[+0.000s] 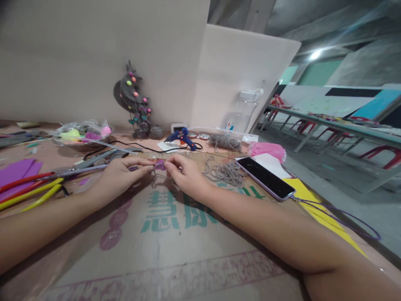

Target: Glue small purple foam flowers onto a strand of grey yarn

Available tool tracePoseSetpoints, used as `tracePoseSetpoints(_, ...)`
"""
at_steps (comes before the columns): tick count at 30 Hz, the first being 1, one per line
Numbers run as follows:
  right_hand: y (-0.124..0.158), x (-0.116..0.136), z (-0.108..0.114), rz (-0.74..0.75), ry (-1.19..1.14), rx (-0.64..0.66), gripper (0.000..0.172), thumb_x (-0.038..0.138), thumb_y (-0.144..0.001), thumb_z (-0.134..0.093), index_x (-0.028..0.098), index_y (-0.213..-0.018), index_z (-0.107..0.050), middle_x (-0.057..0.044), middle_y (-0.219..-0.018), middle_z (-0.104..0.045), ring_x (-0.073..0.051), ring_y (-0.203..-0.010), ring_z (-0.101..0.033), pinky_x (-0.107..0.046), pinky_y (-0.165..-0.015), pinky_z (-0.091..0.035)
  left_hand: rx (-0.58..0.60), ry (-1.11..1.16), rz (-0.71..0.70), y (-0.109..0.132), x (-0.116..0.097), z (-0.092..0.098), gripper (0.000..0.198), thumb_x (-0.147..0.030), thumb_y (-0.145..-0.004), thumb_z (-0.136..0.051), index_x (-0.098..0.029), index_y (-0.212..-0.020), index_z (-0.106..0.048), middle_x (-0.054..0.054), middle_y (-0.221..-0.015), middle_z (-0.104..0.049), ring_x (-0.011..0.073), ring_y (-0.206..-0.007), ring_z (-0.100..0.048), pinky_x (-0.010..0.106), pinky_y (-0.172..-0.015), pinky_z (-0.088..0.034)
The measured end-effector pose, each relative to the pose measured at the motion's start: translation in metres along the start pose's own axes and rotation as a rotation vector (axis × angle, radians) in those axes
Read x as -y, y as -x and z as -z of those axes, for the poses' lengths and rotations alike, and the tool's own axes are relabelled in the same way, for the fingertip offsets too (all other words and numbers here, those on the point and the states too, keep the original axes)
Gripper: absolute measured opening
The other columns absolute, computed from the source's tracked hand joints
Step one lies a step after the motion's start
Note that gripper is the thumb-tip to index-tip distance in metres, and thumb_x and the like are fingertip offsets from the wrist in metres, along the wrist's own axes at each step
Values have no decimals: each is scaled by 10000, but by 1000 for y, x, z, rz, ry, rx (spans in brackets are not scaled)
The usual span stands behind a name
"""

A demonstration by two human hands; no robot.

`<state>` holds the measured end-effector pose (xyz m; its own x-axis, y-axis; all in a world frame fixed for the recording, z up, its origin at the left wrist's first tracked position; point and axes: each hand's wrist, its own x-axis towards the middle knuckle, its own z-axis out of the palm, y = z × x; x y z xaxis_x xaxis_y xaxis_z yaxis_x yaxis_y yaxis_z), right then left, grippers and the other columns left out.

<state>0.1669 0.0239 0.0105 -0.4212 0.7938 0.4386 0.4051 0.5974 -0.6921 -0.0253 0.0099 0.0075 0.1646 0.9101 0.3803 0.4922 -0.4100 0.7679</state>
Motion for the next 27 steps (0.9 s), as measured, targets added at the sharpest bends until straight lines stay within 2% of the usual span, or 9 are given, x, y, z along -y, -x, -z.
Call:
tracePoseSetpoints(4,0,-1,0,11,12,-6,203,288,-889,-450,171,-749,-539,3,-674,-573,-113,-643,-518,-230,-637,-404,-30,-41,14,0,-1,1,290,-364,-834,-491,-189,-697,-677,16,-699,-685,196,-704,-629,287,-665,-468)
tracePoseSetpoints(7,0,-1,1,12,23,-12,201,283,-888,-454,174,-743,-539,3,-681,-577,-115,-656,-523,-231,-645,-404,-22,-18,10,0,1,0,377,-310,-873,-394,-178,-605,-623,29,-690,-668,183,-694,-616,286,-669,-461)
tracePoseSetpoints(8,0,-1,1,13,25,-10,201,281,-889,-453,174,-742,-539,3,-682,-577,-114,-656,-523,-231,-645,-404,-28,-2,3,0,2,0,343,-296,-871,-400,-176,-652,-636,35,-751,-679,184,-733,-619,286,-692,-463)
tracePoseSetpoints(10,0,-1,0,16,28,-9,205,282,-890,-452,173,-739,-538,3,-677,-573,-113,-650,-520,-230,-641,-404,-54,21,-29,0,3,-2,231,-276,-850,-453,-183,-909,-656,47,-954,-679,190,-857,-618,290,-756,-466)
tracePoseSetpoints(12,0,-1,0,23,27,-7,209,283,-890,-451,172,-735,-537,4,-673,-570,-112,-646,-519,-229,-638,-406,-47,22,-71,0,3,-4,308,-270,-837,-490,-200,-1121,-586,54,-1115,-636,195,-976,-592,296,-826,-454)
tracePoseSetpoints(13,0,-1,0,25,24,-4,208,286,-890,-450,173,-738,-538,4,-673,-570,-111,-643,-519,-229,-633,-407,-23,10,-83,0,3,-4,315,-279,-844,-487,-200,-1134,-580,56,-1124,-634,196,-993,-586,297,-843,-447)
tracePoseSetpoints(17,0,-2,-1,7,9,9,210,304,-886,-455,171,-754,-550,1,-676,-574,-112,-634,-525,-226,-605,-410,91,-48,-121,2,-2,-4,276,-373,-875,-452,-196,-904,-662,32,-922,-694,197,-882,-612,283,-785,-449)
tracePoseSetpoints(22,-1,-1,-1,-6,37,6,216,292,-884,-456,165,-755,-575,-2,-666,-594,-112,-630,-538,-220,-597,-411,160,-91,-109,4,-7,-3,265,-351,-862,-478,-193,-721,-637,-15,-679,-651,149,-640,-580,244,-632,-425)
tracePoseSetpoints(27,-1,0,-1,-2,55,-3,219,280,-882,-461,160,-741,-579,1,-657,-601,-108,-622,-543,-216,-602,-412,214,-135,-119,5,-5,-5,315,-373,-871,-454,-176,-697,-627,-19,-630,-615,140,-616,-554,234,-585,-397)
